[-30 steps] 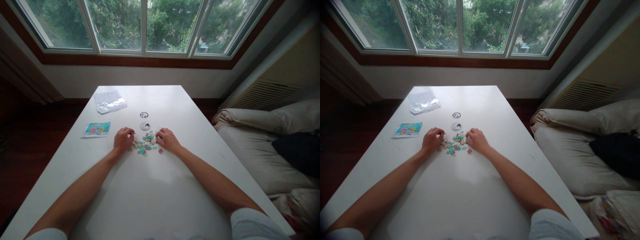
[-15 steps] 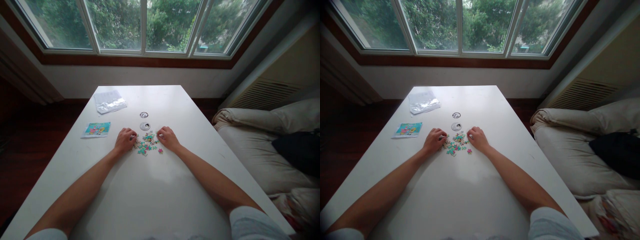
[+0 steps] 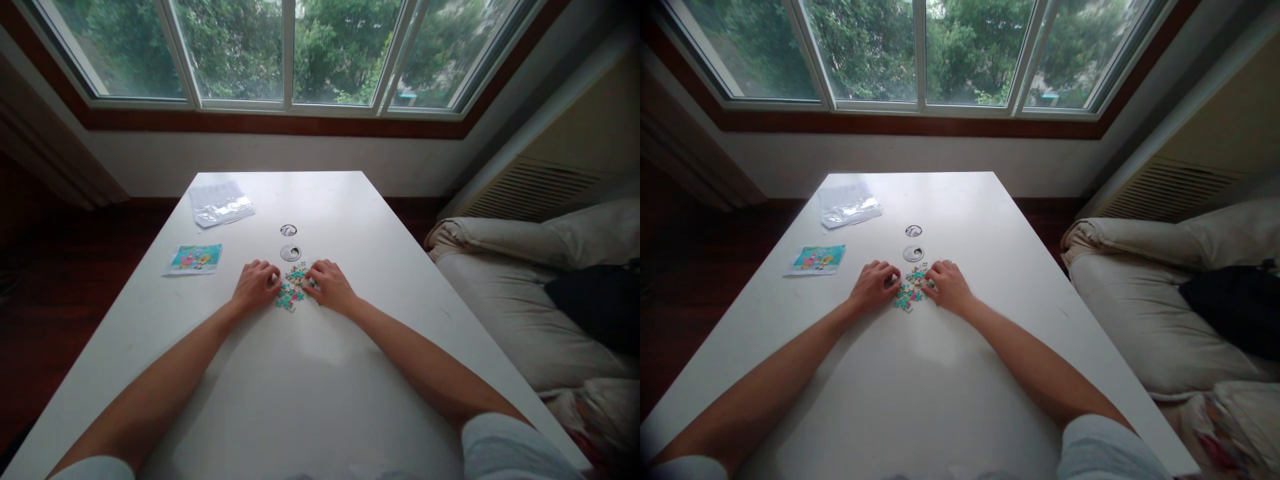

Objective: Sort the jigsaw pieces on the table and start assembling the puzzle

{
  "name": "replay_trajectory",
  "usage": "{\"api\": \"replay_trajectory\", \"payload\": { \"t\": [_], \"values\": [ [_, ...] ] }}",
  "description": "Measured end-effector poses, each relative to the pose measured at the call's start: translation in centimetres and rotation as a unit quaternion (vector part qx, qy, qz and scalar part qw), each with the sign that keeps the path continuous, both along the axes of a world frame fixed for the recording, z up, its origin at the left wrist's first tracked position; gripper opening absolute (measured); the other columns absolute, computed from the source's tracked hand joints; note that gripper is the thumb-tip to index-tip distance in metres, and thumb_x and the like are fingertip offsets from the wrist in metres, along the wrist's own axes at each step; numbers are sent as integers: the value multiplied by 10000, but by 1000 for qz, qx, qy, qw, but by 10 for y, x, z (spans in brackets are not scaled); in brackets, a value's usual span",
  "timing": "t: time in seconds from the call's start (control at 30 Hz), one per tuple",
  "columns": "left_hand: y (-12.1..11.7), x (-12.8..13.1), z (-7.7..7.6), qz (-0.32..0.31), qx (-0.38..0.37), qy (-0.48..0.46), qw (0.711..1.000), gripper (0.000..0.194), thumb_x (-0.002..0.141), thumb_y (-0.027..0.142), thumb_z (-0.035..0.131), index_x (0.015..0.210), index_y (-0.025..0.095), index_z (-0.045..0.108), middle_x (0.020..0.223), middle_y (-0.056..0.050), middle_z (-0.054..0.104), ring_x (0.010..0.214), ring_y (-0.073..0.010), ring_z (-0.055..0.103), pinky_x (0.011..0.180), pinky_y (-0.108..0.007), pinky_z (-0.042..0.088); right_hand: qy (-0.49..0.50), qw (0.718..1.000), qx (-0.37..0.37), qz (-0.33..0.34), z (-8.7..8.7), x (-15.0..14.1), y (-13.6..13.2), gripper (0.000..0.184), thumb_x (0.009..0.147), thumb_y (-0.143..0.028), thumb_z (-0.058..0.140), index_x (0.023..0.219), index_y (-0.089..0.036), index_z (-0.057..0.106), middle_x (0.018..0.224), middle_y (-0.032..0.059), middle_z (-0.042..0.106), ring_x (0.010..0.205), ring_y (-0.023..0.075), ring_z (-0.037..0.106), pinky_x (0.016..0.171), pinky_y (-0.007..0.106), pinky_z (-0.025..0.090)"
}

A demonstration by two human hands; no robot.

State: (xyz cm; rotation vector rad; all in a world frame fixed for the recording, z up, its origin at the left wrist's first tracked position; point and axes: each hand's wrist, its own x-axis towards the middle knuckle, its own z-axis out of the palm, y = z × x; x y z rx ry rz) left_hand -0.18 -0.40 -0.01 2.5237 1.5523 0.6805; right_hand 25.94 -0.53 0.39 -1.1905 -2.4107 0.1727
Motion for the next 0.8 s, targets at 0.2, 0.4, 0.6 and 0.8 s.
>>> {"api": "replay_trajectory", "payload": {
  "t": [0.2, 0.4, 0.6, 0.8],
  "values": [
    [0, 0, -3, -21, -3, -7, 1000, 116, 903, 317, 638, 980, 260, 703, 949, -52, 693, 958, -247, 584, 872, -404, 419, 86, 995, -33, 44, -6, 2, 7, 84, 950, -286, 627, 921, -232, 685, 949, 49, 658, 939, 203, 575, 898, 343, 421],
    [1, 0, -2, -39, -11, -32, 999, 143, 922, 317, 625, 1025, 256, 702, 953, -42, 706, 937, -230, 604, 861, -389, 436, 144, 988, -24, -43, -8, 13, 18, 145, 968, -280, 580, 961, -230, 716, 896, 50, 671, 904, 198, 599, 845, 324, 462],
    [1, -2, -2, -43, -18, -52, 998, 123, 927, 296, 619, 1002, 253, 706, 956, -37, 717, 920, -218, 620, 850, -373, 434, 122, 987, 7, -109, -11, 23, 26, 181, 970, -259, 555, 978, -230, 734, 922, 51, 686, 918, 205, 610, 878, 333, 465],
    [1, -2, -1, -42, -15, -46, 998, 125, 928, 245, 591, 978, 251, 705, 962, -33, 729, 915, -216, 625, 860, -379, 425, 89, 988, 26, -127, -6, 21, 23, 153, 963, -238, 547, 927, -227, 696, 919, 56, 676, 922, 215, 592, 875, 339, 454]
  ]
}}
